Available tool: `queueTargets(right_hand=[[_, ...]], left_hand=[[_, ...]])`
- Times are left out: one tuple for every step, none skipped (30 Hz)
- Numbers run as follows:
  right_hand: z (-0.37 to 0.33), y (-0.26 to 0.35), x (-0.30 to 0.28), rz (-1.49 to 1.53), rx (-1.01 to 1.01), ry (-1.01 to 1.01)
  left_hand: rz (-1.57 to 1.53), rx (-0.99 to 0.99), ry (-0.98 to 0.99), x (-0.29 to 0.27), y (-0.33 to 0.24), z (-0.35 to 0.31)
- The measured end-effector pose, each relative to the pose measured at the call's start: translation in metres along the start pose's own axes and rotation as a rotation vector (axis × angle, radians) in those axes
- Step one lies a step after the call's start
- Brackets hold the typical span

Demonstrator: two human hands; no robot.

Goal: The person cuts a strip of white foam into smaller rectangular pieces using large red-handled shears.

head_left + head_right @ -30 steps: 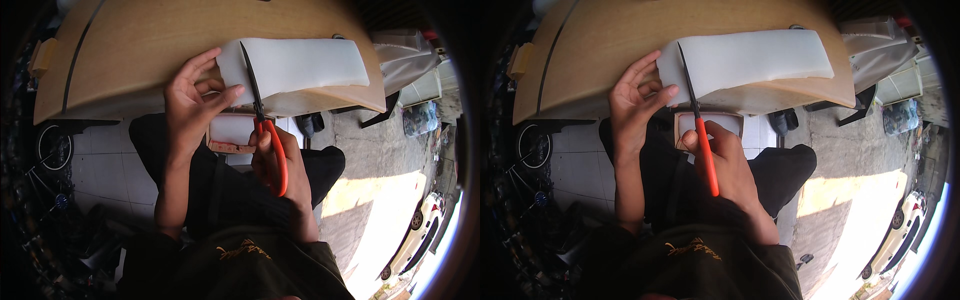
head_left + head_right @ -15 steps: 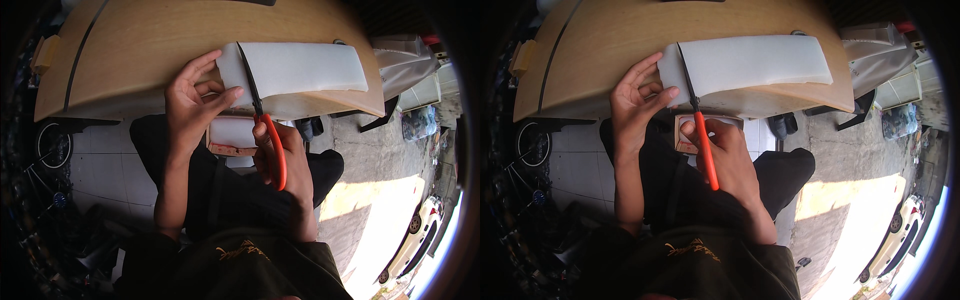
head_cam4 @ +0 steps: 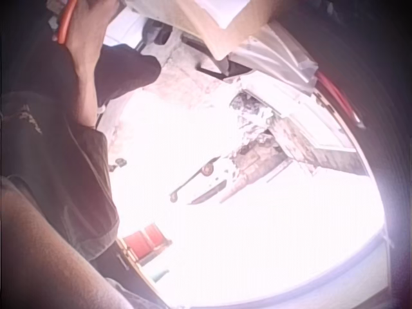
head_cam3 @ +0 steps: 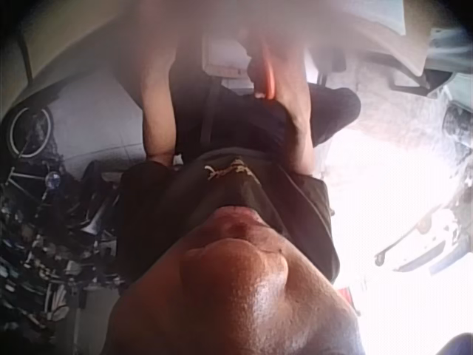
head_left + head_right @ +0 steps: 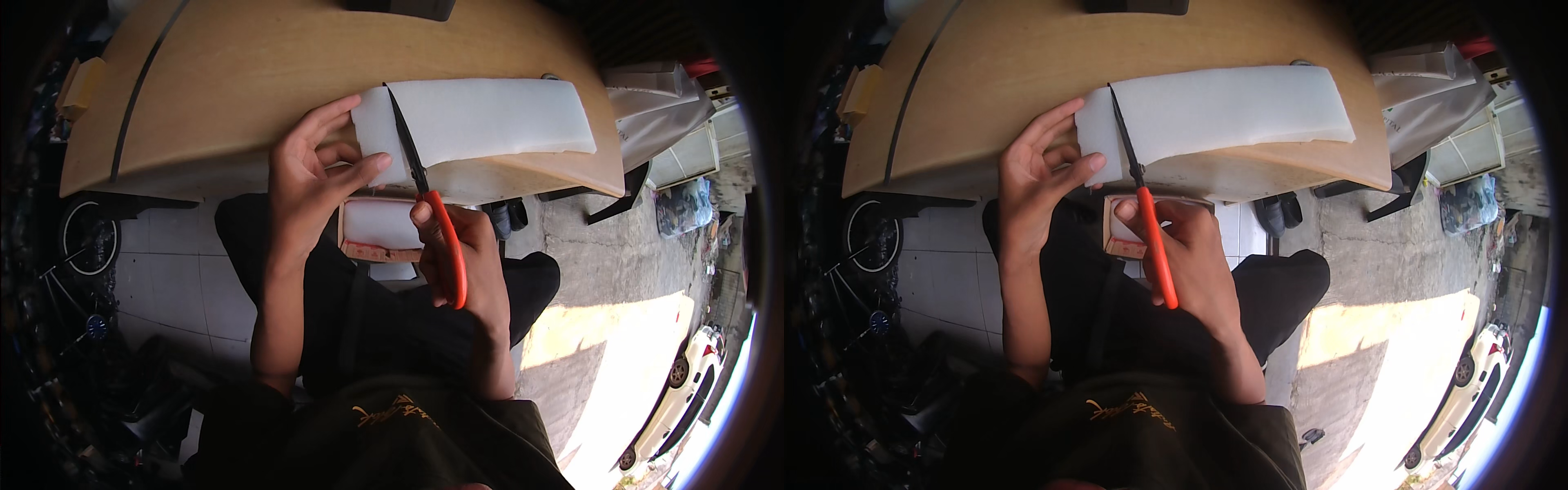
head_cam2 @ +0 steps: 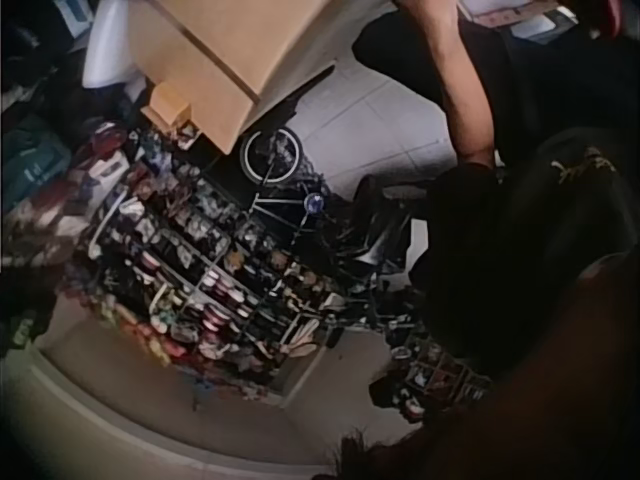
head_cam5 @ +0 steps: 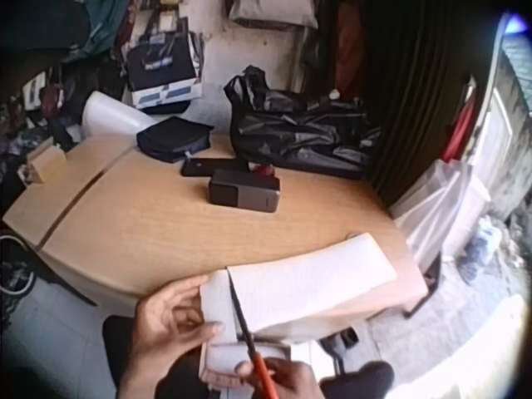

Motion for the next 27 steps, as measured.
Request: queueTargets(right_hand=[[0.001, -0.002, 0.0, 0.006, 0.007, 0.015], [0.001, -0.004, 0.001, 0.011, 0.013, 0.03], [0.002, -0.007, 0.002, 0.031, -0.015, 0.047], [0.001, -0.01, 0.003, 0.051, -0.041, 0.066], [0.002, -0.013, 0.003, 0.071, -0.068, 0.084], [0.002, -0.015, 0.005, 0.055, -0.104, 0.076], [0.002, -0.015, 0.006, 0.041, -0.142, 0.068], [0.002, -0.016, 0.007, 0.026, -0.179, 0.059], [0.004, -0.018, 0.008, 0.03, -0.221, 0.076], [0.006, -0.022, 0.009, 0.034, -0.262, 0.093], [0.006, -0.023, 0.009, 0.037, -0.303, 0.109], [0.005, -0.023, 0.008, 0.033, -0.29, 0.121], [0.003, -0.022, 0.008, 0.028, -0.276, 0.132], [0.001, -0.022, 0.006, 0.03, -0.262, 0.144], [-0.002, -0.023, 0.004, 0.032, -0.247, 0.155], [-0.003, -0.025, 0.0, 0.073, -0.271, 0.179], [-0.005, -0.029, -0.004, 0.115, -0.294, 0.203], [-0.007, -0.031, -0.007, 0.156, -0.316, 0.228], [-0.009, -0.033, -0.009, 0.195, -0.322, 0.18], [-0.011, -0.034, -0.011, 0.215, -0.321, 0.154], [-0.012, -0.035, -0.014, 0.235, -0.321, 0.128], [-0.009, -0.037, -0.018, 0.24, -0.351, 0.136], [-0.005, -0.038, -0.019, 0.222, -0.335, 0.131], [-0.002, -0.037, -0.02, 0.203, -0.319, 0.127], [0.002, -0.037, -0.021, 0.19, -0.305, 0.121], [0.005, -0.037, -0.019, 0.212, -0.266, 0.082], [0.005, -0.035, -0.019, 0.201, -0.238, 0.076]], left_hand=[[-0.012, -0.007, -0.016, 0.0, -0.002, -0.001], [-0.025, -0.014, -0.032, 0.001, -0.004, -0.003], [-0.037, -0.021, -0.048, 0.001, -0.006, -0.004], [-0.037, -0.019, -0.057, 0.001, -0.006, -0.004], [-0.038, -0.018, -0.065, 0.0, -0.005, -0.005], [-0.039, -0.017, -0.073, 0.0, -0.004, -0.005], [-0.035, -0.019, -0.074, 0.001, -0.005, -0.005], [-0.032, -0.022, -0.074, 0.001, -0.005, -0.005], [-0.029, -0.024, -0.074, 0.002, -0.005, -0.005], [-0.03, -0.017, -0.078, 0.002, -0.005, -0.005], [-0.031, -0.01, -0.082, 0.002, -0.003, -0.006], [-0.032, -0.003, -0.085, 0.002, -0.002, -0.006], [-0.024, 0.009, -0.096, 0.002, -0.001, -0.006], [-0.015, 0.021, -0.107, 0.003, -0.001, -0.006], [-0.007, 0.033, -0.118, 0.003, -0.001, -0.006], [0.015, 0.052, -0.143, 0.003, -0.003, -0.007], [0.037, 0.07, -0.168, 0.003, -0.006, -0.007], [0.06, 0.088, -0.194, 0.003, -0.01, -0.007], [0.067, 0.097, -0.192, 0.005, -0.014, -0.006], [0.075, 0.105, -0.191, 0.008, -0.019, -0.006], [0.083, 0.114, -0.19, 0.01, -0.021, -0.005], [0.082, 0.119, -0.18, 0.01, -0.02, -0.005], [0.08, 0.124, -0.17, 0.01, -0.018, -0.003], [0.078, 0.129, -0.16, 0.011, -0.017, -0.003], [0.078, 0.143, -0.198, 0.011, -0.018, -0.003], [0.079, 0.157, -0.237, 0.011, -0.02, -0.003], [0.079, 0.17, -0.275, 0.01, -0.021, -0.003]])
Point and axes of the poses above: each hand's wrist, its own z-axis towards the middle knuckle, its own x-axis out of the palm, y = z × x, the point moved 1 cm from there along z, towards the middle knuckle, and after that the axes turned 8 degrees about x, right-handed, at the moved point
